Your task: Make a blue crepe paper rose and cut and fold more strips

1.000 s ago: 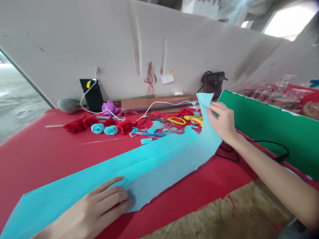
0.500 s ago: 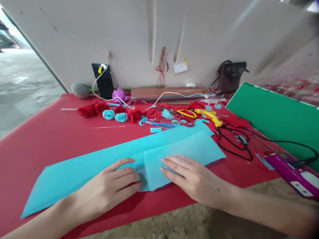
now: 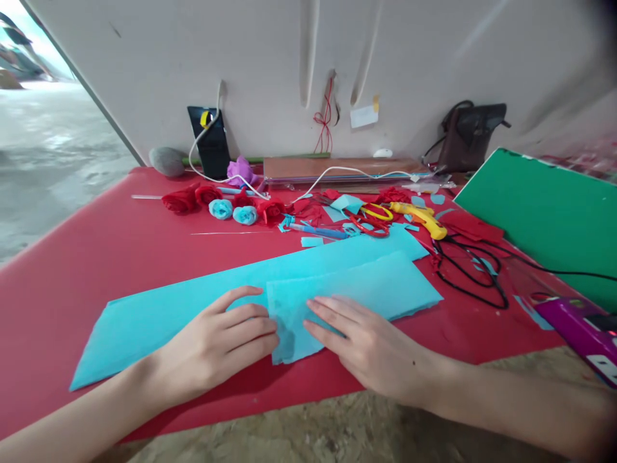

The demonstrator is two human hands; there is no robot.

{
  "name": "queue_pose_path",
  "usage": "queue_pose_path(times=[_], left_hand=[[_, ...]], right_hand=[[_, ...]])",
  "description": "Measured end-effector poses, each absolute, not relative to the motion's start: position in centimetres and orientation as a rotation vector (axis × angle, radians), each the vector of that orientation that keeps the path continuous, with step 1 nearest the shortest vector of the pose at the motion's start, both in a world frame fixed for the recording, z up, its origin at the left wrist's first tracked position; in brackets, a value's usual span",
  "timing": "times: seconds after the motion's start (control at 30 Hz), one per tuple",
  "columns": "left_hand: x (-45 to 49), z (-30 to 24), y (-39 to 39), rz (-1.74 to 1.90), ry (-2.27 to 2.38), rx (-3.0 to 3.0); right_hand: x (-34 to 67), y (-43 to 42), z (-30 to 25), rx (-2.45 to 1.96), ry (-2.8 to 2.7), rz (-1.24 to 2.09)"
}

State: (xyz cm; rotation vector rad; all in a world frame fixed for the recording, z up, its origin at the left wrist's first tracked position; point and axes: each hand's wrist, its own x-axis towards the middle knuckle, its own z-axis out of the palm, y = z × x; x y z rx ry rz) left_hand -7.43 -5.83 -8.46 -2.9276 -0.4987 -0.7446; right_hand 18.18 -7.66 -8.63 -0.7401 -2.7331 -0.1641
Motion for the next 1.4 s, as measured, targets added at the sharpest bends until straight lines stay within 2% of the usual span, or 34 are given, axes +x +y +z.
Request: queue_pose_path(times=[0.4, 0.57, 0.77, 0.97, 1.07, 1.17, 1.27, 1.4], left_hand=[[-7.3, -8.8, -5.6, -0.732, -0.515, -2.885], [-7.1, -8.5, -5.2, -0.962, -0.787, -2.916], [-6.7, -6.0, -2.8, -1.323, -1.012, -2.977], [-3.9, -3.0, 1.0, -1.909, -1.883, -2.663], [-2.1, -2.1, 3.2, -2.225, -2.031, -2.588], [-0.8, -2.2, 4.9, -2.543, -2.097, -2.564], [-0.3, -3.4, 6.0, -2.608, -2.254, -2.509], [-0.5, -5.7, 6.6, -2.650, -2.386, -2.527]], right_hand=[[17.3, -7.9, -8.1, -0.771, -2.715, -0.119], [18.4, -7.1, -6.8, -0.801, -2.700, -0.066], [22.7, -4.4, -3.8, -1.140, -2.451, -0.119], [27.2, -1.3, -1.5, -1.487, -1.676, 0.433], [28.7, 0.2, -1.2, -1.382, -1.263, 0.780], [29.4, 1.1, -1.5, -1.320, -1.100, 1.038], [29.6, 1.5, -2.3, -1.380, -1.071, 1.206], [29.8, 1.7, -3.8, -1.416, -1.053, 1.232]])
